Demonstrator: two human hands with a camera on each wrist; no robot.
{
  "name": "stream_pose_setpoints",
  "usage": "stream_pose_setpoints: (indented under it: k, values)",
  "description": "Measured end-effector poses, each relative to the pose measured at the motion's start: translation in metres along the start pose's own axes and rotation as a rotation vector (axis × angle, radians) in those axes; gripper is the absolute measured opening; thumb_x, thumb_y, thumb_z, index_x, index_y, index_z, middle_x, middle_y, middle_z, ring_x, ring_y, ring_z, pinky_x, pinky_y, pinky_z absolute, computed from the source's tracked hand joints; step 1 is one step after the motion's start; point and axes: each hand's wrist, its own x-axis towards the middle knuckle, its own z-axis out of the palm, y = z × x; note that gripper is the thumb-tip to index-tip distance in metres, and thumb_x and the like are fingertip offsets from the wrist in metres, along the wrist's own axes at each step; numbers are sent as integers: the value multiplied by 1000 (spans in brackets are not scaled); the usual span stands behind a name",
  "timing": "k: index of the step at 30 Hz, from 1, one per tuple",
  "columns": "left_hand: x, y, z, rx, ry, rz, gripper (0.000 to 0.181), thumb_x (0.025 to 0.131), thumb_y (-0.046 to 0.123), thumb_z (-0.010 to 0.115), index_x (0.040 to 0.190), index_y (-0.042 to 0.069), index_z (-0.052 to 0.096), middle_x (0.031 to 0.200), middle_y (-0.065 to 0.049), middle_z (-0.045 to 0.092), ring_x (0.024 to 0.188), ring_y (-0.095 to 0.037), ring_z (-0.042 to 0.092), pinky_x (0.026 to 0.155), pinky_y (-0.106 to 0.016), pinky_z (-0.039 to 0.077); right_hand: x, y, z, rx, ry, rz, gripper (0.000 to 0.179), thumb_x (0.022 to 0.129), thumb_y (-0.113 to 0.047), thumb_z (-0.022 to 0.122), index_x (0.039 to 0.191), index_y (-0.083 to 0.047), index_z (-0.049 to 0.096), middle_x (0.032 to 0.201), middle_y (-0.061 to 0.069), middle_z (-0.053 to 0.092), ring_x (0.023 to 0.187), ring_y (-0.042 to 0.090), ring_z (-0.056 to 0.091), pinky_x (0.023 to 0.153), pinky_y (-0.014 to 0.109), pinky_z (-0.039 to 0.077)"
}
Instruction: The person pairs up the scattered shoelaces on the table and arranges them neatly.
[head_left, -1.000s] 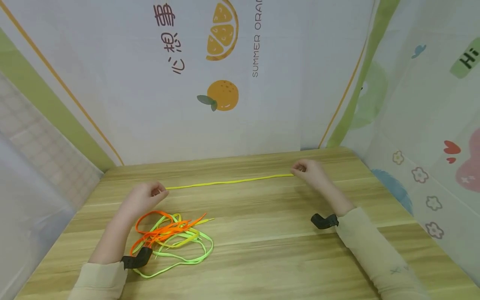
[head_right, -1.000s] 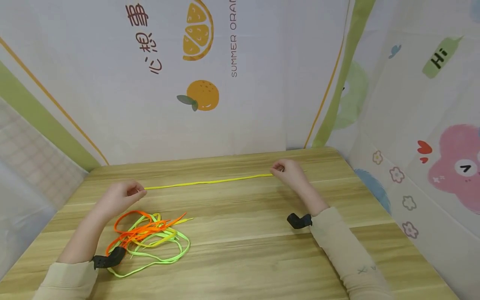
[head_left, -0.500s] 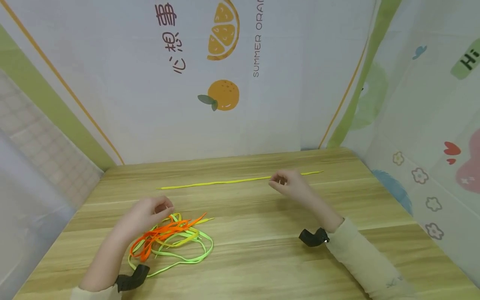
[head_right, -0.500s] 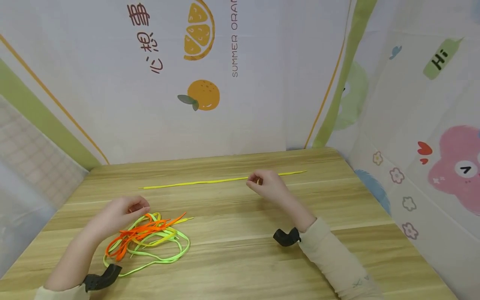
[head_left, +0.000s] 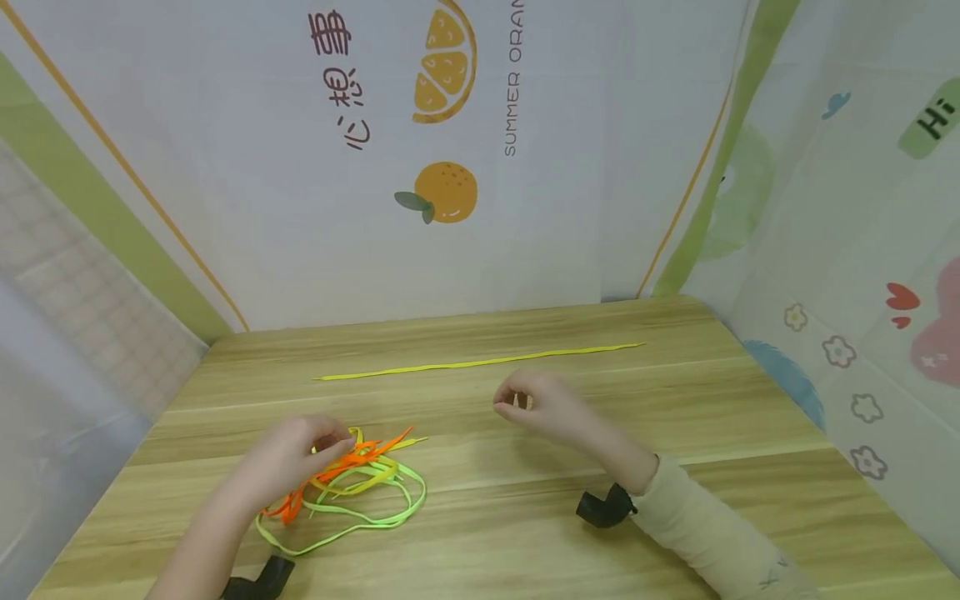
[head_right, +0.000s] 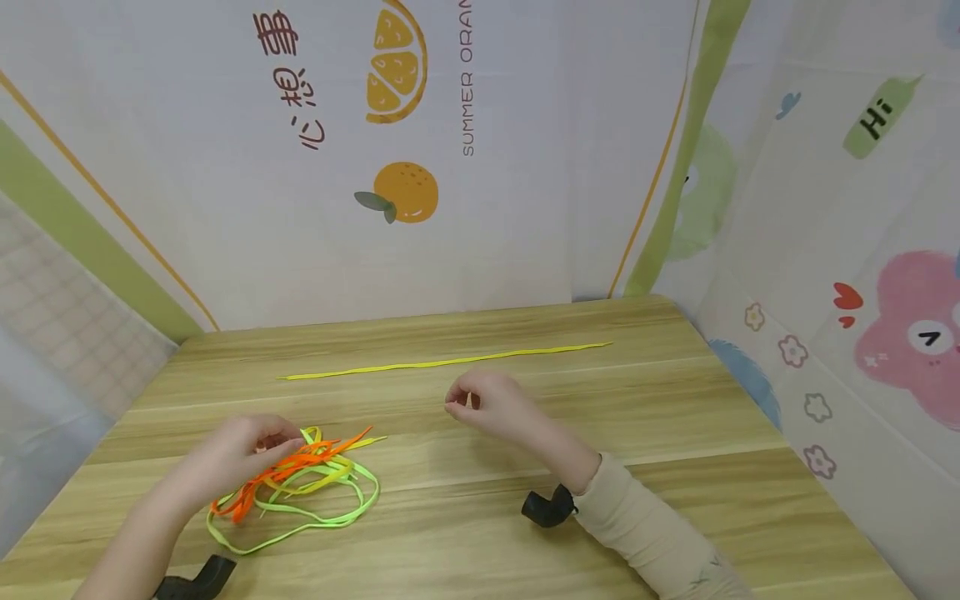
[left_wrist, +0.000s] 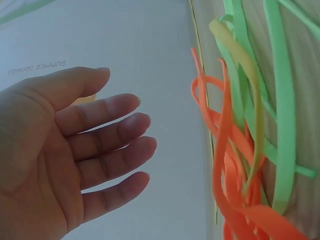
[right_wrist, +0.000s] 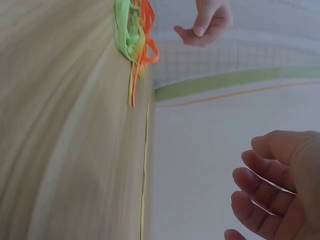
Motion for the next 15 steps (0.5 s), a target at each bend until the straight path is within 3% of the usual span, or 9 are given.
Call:
stream_pose_setpoints:
  k: [4,10,15]
  values:
    - [-3,1,3,-3,-7,28,9,91,20,67,92,11,71,73,14,55,65,-2,49,59,-25,44,4,-9,10,-13,-55,-71,11,91,-16,68,98,-9,71,85,-11,62,74,5,54,61,22,48]
    - [-9,4,5,-9,-47,19,7,91,22,67,90,16,71,73,15,53,66,-2,47,60,-25,43,8,-25,25,-52,-125,-143,14,90,-16,67,101,-8,72,87,-8,63,73,5,54,63,18,45]
    - [-13,5,8,-53,-78,96,4,87,18,71,85,16,69,69,14,49,54,0,45,53,-23,41,12,-38,36,-85,-171,-199,17,89,-17,68,104,-9,71,89,-5,63,71,5,54,64,15,43]
